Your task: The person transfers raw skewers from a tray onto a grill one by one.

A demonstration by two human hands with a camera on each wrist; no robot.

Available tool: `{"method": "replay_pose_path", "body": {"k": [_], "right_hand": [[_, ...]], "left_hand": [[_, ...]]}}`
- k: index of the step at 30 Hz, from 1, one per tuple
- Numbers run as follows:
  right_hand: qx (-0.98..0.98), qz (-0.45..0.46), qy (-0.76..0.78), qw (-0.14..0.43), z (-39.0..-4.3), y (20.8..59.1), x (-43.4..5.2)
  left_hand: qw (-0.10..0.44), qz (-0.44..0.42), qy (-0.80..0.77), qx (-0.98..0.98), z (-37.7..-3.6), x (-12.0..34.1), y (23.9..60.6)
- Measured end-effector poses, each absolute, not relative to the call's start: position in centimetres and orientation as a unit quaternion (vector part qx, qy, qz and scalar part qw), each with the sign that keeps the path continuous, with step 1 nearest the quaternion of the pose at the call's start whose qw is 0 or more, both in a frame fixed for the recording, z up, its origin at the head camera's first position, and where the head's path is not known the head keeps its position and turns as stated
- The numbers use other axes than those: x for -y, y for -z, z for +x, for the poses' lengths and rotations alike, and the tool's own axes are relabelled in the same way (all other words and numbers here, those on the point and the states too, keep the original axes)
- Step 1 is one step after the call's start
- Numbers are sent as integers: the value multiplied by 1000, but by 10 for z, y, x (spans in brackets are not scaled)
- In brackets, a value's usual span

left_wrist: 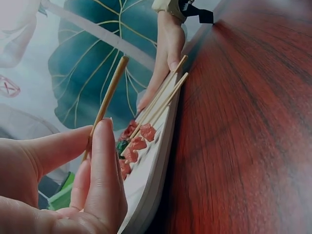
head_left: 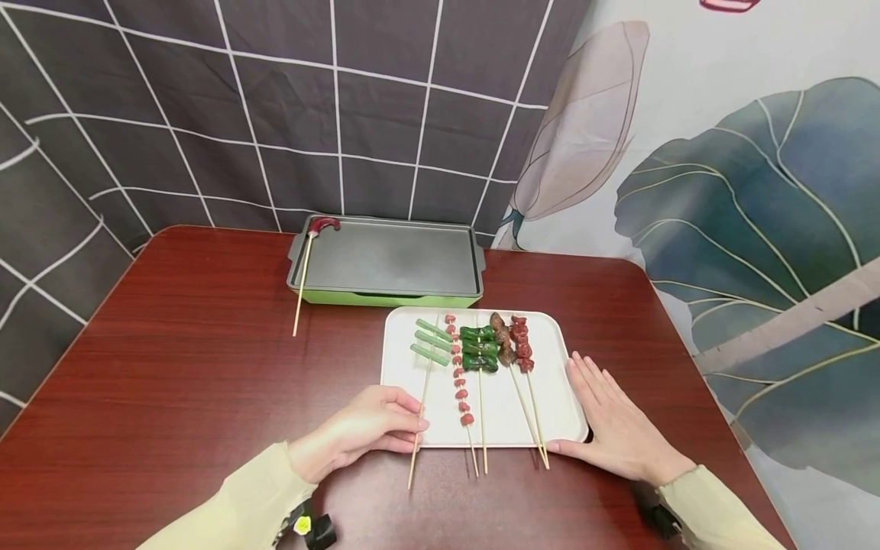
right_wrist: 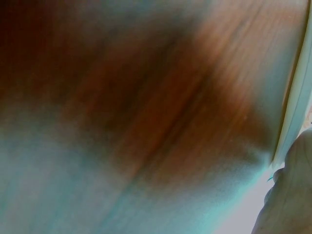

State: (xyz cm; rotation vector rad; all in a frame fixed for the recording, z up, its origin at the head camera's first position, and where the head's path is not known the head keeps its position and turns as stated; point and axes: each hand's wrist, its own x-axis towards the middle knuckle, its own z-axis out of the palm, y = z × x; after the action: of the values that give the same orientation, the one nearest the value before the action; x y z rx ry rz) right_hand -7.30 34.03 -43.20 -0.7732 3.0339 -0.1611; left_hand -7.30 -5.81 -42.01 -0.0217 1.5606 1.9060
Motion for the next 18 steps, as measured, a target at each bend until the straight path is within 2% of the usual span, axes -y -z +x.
{"method": "replay_pose_path", "body": {"k": [18], "right_hand": [[-966, -253, 48, -10, -74, 434, -342]], "left_hand": [[275, 10, -730, -626, -79, 84, 403]]}}
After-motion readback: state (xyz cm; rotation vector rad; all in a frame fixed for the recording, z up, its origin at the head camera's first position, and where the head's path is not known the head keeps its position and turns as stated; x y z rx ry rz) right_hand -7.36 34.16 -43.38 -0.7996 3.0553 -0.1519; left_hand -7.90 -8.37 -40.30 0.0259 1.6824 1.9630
